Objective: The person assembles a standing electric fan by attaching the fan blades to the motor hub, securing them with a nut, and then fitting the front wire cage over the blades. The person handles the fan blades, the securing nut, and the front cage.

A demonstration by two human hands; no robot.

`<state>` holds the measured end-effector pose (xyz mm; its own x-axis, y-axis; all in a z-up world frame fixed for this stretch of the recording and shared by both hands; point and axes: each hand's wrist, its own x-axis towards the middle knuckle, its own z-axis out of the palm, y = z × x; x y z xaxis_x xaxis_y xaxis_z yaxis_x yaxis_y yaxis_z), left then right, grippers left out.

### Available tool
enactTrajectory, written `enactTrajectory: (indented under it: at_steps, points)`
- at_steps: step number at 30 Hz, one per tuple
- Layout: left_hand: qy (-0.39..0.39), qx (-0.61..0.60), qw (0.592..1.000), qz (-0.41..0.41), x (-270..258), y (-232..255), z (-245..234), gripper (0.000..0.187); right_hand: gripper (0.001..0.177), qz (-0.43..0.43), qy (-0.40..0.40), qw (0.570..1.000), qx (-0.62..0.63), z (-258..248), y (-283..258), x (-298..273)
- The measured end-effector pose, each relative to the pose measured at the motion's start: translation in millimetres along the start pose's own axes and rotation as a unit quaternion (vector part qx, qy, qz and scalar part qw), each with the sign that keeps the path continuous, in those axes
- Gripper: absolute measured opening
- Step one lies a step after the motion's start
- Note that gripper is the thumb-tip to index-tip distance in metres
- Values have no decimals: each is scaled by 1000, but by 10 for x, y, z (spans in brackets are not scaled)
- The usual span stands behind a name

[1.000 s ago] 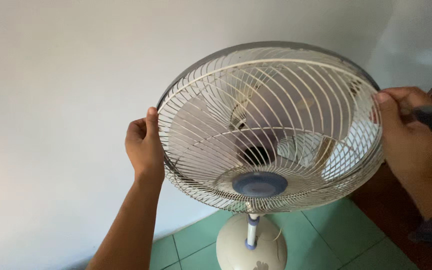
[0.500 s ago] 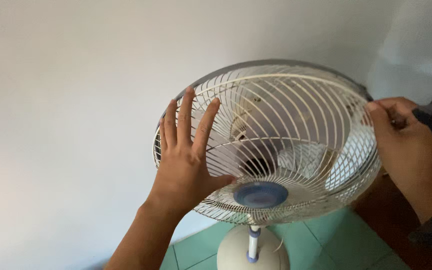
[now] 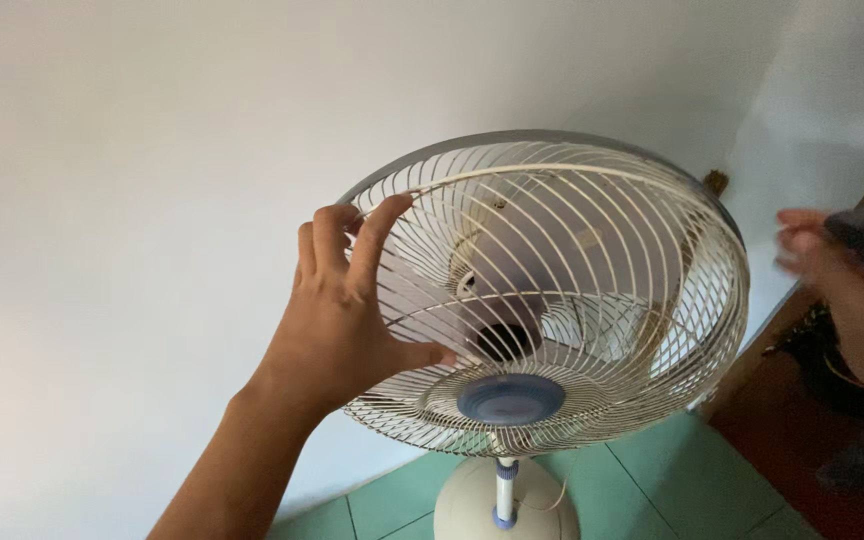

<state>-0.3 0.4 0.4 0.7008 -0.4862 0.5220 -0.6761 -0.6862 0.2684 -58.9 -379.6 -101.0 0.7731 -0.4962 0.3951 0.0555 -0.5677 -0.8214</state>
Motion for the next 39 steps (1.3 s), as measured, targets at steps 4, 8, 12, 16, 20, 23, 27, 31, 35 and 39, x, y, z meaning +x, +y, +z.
enactTrajectory:
  at_steps: [4,8,12,16,20,23,27,31,35,39]
  points:
    - [-8,-2,1000,-13,8,-12,-6,125,43,82,-101,990,62,10,20,-12]
    - [-25,23,999,-28,21,-6,-8,126,41,146,-117,980,63,78,-13,74]
    - [-28,29,998,-44,24,10,-13,127,38,151,-120,979,73,100,83,194]
    - [-26,36,998,-41,20,5,-20,127,35,108,-132,985,35,92,242,297]
    - [-22,44,998,-41,10,10,-7,127,32,61,-119,985,-107,48,376,372]
    - [-18,38,998,-40,-19,15,-22,124,34,4,-115,992,-58,63,439,375]
    - [-10,39,999,-32,-61,-6,-19,124,25,-18,-175,983,-57,13,449,459]
    - [5,33,999,-25,-90,-12,-8,124,22,-45,-228,973,-20,-15,390,517]
    - [-4,38,998,-52,-101,33,-44,123,20,-18,-223,968,-111,-21,269,535]
    - [-10,56,996,-61,-119,34,-24,126,18,-40,-212,971,-102,12,198,447]
